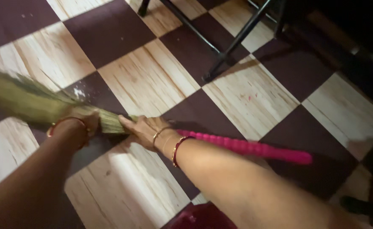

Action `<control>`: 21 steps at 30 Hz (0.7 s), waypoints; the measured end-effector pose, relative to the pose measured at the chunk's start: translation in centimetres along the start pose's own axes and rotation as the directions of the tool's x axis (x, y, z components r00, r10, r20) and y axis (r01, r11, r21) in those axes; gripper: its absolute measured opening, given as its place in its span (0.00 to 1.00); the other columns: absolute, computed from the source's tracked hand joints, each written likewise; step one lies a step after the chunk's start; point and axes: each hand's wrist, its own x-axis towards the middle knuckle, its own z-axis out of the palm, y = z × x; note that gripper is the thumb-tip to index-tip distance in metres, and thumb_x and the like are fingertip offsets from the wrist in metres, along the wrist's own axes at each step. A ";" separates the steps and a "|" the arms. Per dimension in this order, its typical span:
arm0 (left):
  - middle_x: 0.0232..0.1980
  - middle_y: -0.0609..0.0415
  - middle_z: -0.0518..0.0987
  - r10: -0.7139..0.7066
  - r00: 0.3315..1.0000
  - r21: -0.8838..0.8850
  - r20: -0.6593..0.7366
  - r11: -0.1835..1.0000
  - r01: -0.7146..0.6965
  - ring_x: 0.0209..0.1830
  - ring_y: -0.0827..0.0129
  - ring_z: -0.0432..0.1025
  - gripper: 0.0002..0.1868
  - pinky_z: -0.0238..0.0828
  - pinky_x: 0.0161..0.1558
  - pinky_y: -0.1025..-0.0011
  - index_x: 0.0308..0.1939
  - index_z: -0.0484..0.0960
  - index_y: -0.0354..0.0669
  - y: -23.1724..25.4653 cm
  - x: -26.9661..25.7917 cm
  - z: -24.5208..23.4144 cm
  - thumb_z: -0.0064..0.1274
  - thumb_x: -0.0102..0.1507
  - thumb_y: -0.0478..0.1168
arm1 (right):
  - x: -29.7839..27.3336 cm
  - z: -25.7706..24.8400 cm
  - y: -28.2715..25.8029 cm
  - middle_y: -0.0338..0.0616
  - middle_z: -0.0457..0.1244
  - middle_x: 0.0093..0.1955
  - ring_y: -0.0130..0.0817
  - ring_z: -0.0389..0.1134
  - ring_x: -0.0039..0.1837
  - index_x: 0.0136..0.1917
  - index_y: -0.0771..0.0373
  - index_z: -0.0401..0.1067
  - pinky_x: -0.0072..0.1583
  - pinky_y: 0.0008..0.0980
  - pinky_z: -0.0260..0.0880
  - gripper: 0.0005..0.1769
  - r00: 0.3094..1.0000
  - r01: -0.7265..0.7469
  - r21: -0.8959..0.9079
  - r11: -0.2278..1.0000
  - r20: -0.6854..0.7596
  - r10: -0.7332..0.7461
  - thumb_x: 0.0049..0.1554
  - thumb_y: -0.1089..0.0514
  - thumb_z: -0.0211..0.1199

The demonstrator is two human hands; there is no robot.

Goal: The person sweeps the floor under a desk by hand using a broom, moving a folding chair aside to reach the workspace.

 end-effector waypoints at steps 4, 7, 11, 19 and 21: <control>0.57 0.33 0.78 -0.041 0.996 0.064 0.084 0.997 0.035 0.57 0.44 0.74 0.30 0.71 0.56 0.50 0.59 0.76 0.36 -1.0 1.4 0.2 0.42 0.70 0.60 | 0.3 0.8 1.8 0.61 0.63 0.64 0.58 0.69 0.60 0.82 0.38 0.45 0.60 0.52 0.72 0.44 0.973 -0.148 0.012 0.989 0.178 0.144 0.61 0.27 0.57; 0.53 0.32 0.78 0.327 0.940 0.425 -0.096 0.867 -0.258 0.51 0.43 0.74 0.21 0.71 0.54 0.49 0.58 0.75 0.42 -0.3 0.6 -0.3 0.42 0.71 0.53 | 1.1 1.4 2.5 0.56 0.67 0.61 0.56 0.72 0.57 0.81 0.40 0.48 0.57 0.53 0.73 0.34 0.994 -0.092 0.011 0.996 -0.066 0.093 0.64 0.51 0.51; 0.57 0.39 0.76 0.416 0.867 0.351 -0.273 0.883 -0.313 0.55 0.48 0.72 0.18 0.71 0.56 0.49 0.55 0.77 0.43 0.3 -2.2 0.0 0.44 0.70 0.50 | 2.4 0.1 0.8 0.58 0.67 0.57 0.57 0.71 0.55 0.81 0.41 0.46 0.55 0.52 0.73 0.37 0.988 -0.095 0.042 0.995 -0.119 0.099 0.61 0.50 0.52; 0.67 0.39 0.70 0.693 0.597 0.352 -0.404 0.720 -0.598 0.69 0.48 0.63 0.16 0.60 0.69 0.54 0.63 0.76 0.43 0.6 -4.1 -1.1 0.45 0.72 0.41 | 1.7 3.0 1.1 0.61 0.66 0.59 0.54 0.71 0.57 0.80 0.36 0.53 0.55 0.51 0.74 0.27 1.000 0.004 -0.047 0.999 0.029 -0.003 0.68 0.43 0.45; 0.69 0.39 0.68 0.710 0.611 0.379 -0.350 0.704 -0.601 0.70 0.48 0.62 0.18 0.58 0.70 0.53 0.64 0.75 0.45 0.8 -3.5 -0.8 0.45 0.71 0.41 | 3.1 4.8 2.7 0.58 0.65 0.62 0.50 0.68 0.65 0.77 0.41 0.55 0.62 0.49 0.69 0.33 0.889 0.141 -0.298 0.944 -0.381 -0.253 0.59 0.50 0.53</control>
